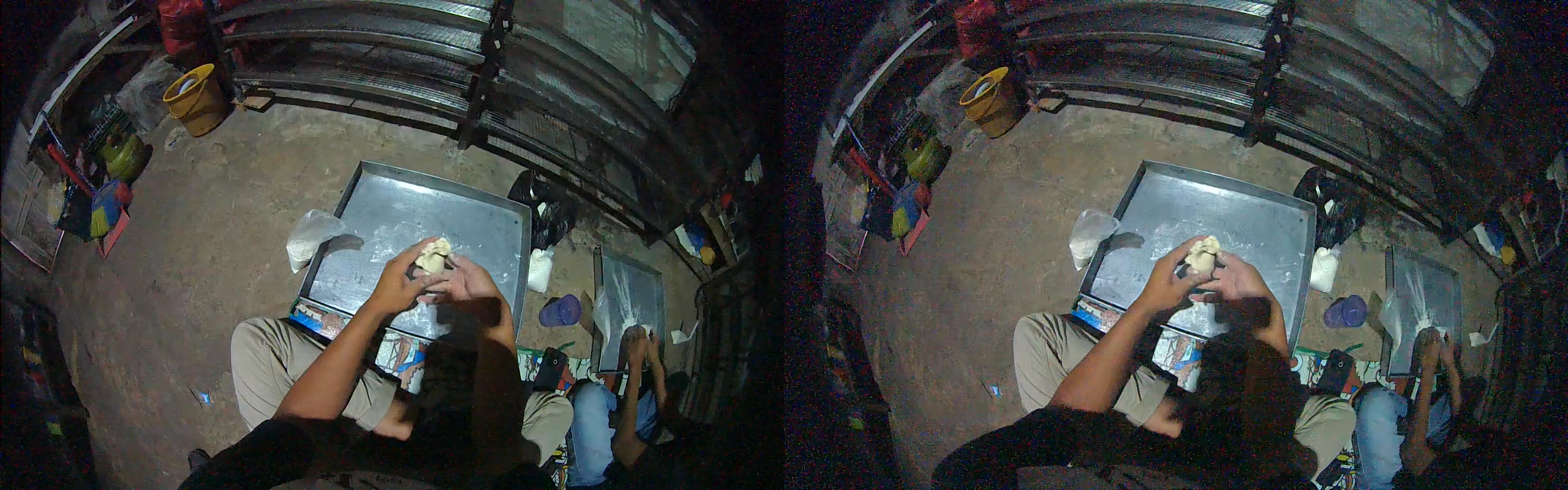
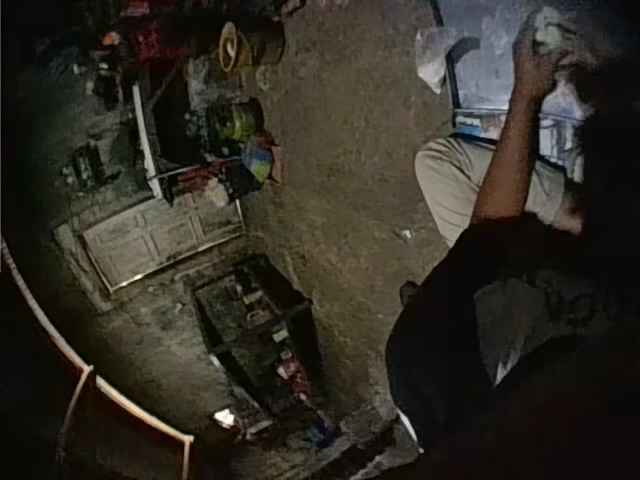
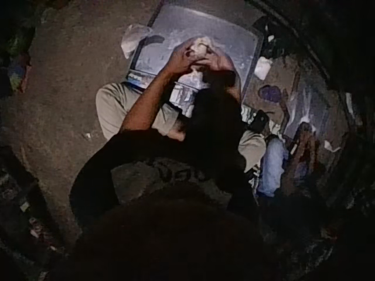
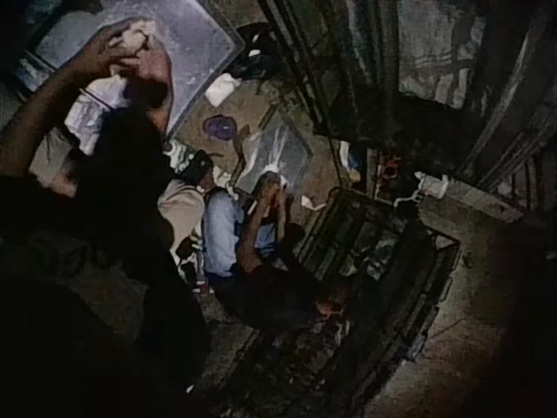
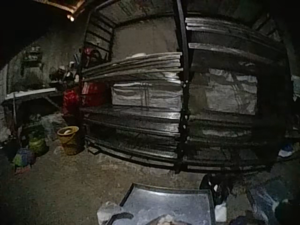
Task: The person, while sitting, uses their hands to knead and shape pieces of dough on a metal tray, using flour to prevent sticking.
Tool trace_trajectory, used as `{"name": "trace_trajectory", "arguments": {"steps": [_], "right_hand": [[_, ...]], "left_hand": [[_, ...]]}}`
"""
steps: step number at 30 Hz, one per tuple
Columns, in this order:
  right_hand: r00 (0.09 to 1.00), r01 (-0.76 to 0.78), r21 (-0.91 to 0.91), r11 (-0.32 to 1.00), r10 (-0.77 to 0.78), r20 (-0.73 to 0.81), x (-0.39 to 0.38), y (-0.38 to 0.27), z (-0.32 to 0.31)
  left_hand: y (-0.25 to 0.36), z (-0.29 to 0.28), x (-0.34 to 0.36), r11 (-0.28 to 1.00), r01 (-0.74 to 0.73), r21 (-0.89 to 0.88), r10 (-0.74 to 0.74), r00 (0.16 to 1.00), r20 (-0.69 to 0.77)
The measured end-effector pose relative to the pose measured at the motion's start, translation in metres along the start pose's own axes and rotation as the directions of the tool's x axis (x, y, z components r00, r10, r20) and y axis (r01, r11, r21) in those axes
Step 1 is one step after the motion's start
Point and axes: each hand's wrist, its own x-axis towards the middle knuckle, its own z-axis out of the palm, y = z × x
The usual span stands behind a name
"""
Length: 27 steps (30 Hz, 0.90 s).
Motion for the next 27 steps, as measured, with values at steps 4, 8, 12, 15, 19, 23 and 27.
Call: {"name": "trace_trajectory", "arguments": {"steps": [4,8,12,15,19,23,27], "right_hand": [[0.622,-0.125,-0.962,-0.243,-0.775,0.115,-0.003,0.013,0.008],[0.593,-0.241,-0.86,-0.451,-0.77,0.238,0.005,0.01,0.014],[0.387,-0.102,-0.924,-0.368,-0.871,0.304,0.018,0.01,-0.006],[0.313,0.017,-0.985,-0.173,-0.935,0.169,0.03,0.017,-0.019],[0.256,0.114,-0.988,-0.103,-0.958,0.129,0.035,0.024,-0.017],[0.286,0.159,-0.986,-0.056,-0.953,0.1,0.046,0.033,-0.021],[0.359,0.152,-0.988,-0.034,-0.929,0.087,0.052,0.037,-0.024]], "left_hand": [[-0.011,0.008,0.001,0.905,0.166,-0.392,-0.254,0.949,-0.185],[-0.039,-0.002,-0.001,0.952,0.172,-0.251,-0.244,0.925,-0.292],[-0.025,0.0,0.003,0.912,0.273,-0.306,-0.35,0.907,-0.233],[-0.035,0.005,0.007,0.78,0.288,-0.555,-0.443,0.881,-0.165],[-0.035,0.008,0.002,0.468,0.369,-0.803,-0.625,0.78,-0.006],[-0.034,0.013,0.001,0.536,0.346,-0.77,-0.578,0.815,-0.036],[-0.042,0.015,0.0,0.856,0.213,-0.472,-0.323,0.932,-0.165]]}}
